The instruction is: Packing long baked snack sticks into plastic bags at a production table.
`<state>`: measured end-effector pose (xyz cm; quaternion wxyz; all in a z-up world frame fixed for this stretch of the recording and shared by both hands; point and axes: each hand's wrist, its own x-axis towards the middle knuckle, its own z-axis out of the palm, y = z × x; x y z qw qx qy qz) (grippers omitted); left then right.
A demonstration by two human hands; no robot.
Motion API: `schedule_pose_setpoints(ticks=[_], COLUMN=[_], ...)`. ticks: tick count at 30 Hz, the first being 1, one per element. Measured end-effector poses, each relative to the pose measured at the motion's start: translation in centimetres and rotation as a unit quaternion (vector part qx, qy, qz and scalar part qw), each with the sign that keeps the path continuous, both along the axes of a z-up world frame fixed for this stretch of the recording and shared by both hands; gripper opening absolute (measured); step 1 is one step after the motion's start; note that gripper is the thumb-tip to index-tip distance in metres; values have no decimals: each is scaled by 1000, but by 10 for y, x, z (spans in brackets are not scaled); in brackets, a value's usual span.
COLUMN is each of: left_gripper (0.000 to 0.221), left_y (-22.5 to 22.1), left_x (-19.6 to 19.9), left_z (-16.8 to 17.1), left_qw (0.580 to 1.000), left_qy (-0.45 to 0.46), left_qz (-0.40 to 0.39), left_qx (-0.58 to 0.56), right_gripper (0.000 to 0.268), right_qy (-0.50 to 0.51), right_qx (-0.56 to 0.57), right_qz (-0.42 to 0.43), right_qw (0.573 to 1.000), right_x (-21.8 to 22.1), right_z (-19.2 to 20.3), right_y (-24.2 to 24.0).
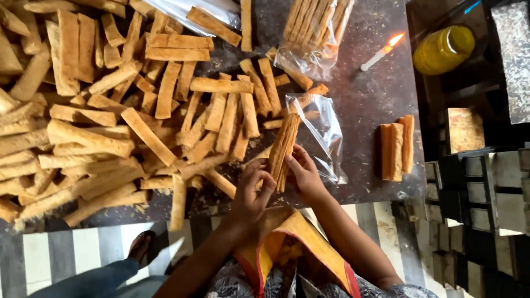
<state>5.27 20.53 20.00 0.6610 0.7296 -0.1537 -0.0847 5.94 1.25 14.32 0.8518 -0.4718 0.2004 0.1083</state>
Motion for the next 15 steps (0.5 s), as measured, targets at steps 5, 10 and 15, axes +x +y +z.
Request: schedule_pose_setpoints(ticks=[5,10,15], left_gripper=[33,48,78], left_y=[-41,-74,-106], left_x=[-28,-67,-97], left_z=[-5,-8,-58], left_qw=[995,989,931], left_qy=[33,-12,-184], left_qz=[91,106,196], left_qx=[-19,98,247], right_gripper=[52,60,71], right_qy=[-25,-57,-49], right_qx=[-24,-87,-126], right_qz=[63,93,107], right_qw=[997,990,985], right_x=[-20,-40,-69], right_z=[5,6,-5], right_y=[-38,-63,-59])
